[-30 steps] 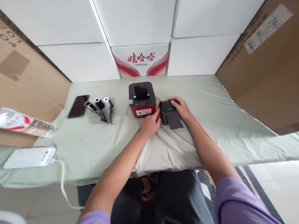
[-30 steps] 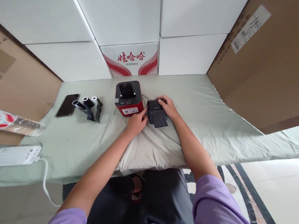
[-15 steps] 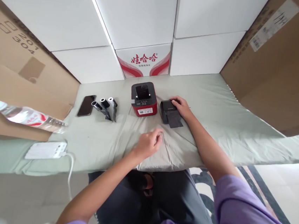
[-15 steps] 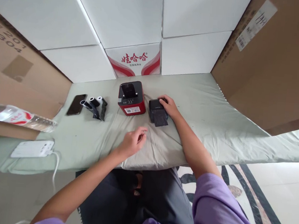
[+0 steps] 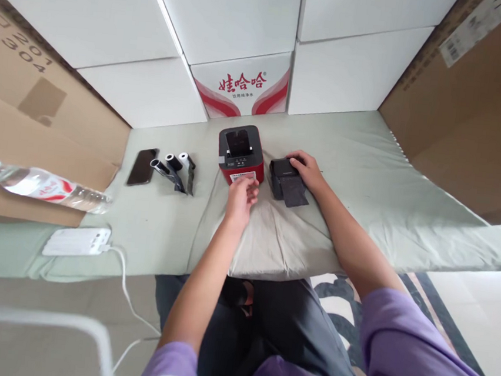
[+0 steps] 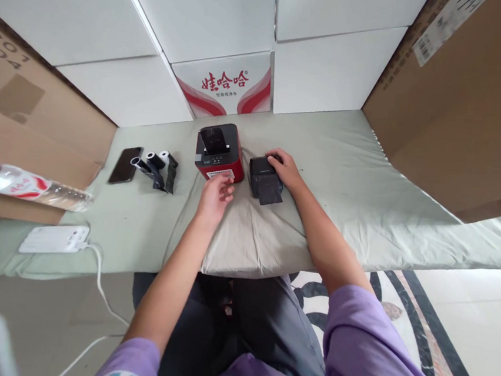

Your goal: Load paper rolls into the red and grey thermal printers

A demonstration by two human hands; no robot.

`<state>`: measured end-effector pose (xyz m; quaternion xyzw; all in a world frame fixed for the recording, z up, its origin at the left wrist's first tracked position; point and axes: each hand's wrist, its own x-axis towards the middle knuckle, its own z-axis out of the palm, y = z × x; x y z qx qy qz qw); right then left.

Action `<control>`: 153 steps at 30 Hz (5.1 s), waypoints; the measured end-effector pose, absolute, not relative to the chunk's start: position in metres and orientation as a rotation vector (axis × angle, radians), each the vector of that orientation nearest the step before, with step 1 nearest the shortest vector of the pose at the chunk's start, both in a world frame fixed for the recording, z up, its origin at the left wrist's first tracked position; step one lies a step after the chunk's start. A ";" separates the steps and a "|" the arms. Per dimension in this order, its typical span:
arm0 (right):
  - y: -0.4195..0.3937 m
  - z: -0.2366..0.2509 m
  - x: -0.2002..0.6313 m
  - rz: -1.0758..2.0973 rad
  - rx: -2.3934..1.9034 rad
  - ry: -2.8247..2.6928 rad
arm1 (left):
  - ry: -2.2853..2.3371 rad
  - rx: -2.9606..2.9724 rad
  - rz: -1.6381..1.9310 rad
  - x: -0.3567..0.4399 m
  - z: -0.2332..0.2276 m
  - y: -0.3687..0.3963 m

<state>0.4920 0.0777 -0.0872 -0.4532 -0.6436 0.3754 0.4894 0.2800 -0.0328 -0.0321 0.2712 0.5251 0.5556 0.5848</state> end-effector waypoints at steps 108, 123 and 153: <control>0.047 -0.077 0.516 0.996 -1.084 -1.544 | 1.470 1.601 1.367 0.318 -0.086 -0.028; 0.033 -0.085 0.495 0.976 -1.227 -1.609 | 1.509 1.620 1.296 0.320 -0.085 -0.030; 0.040 -0.082 0.494 1.055 -1.295 -1.518 | 1.577 1.804 1.261 0.323 -0.084 -0.033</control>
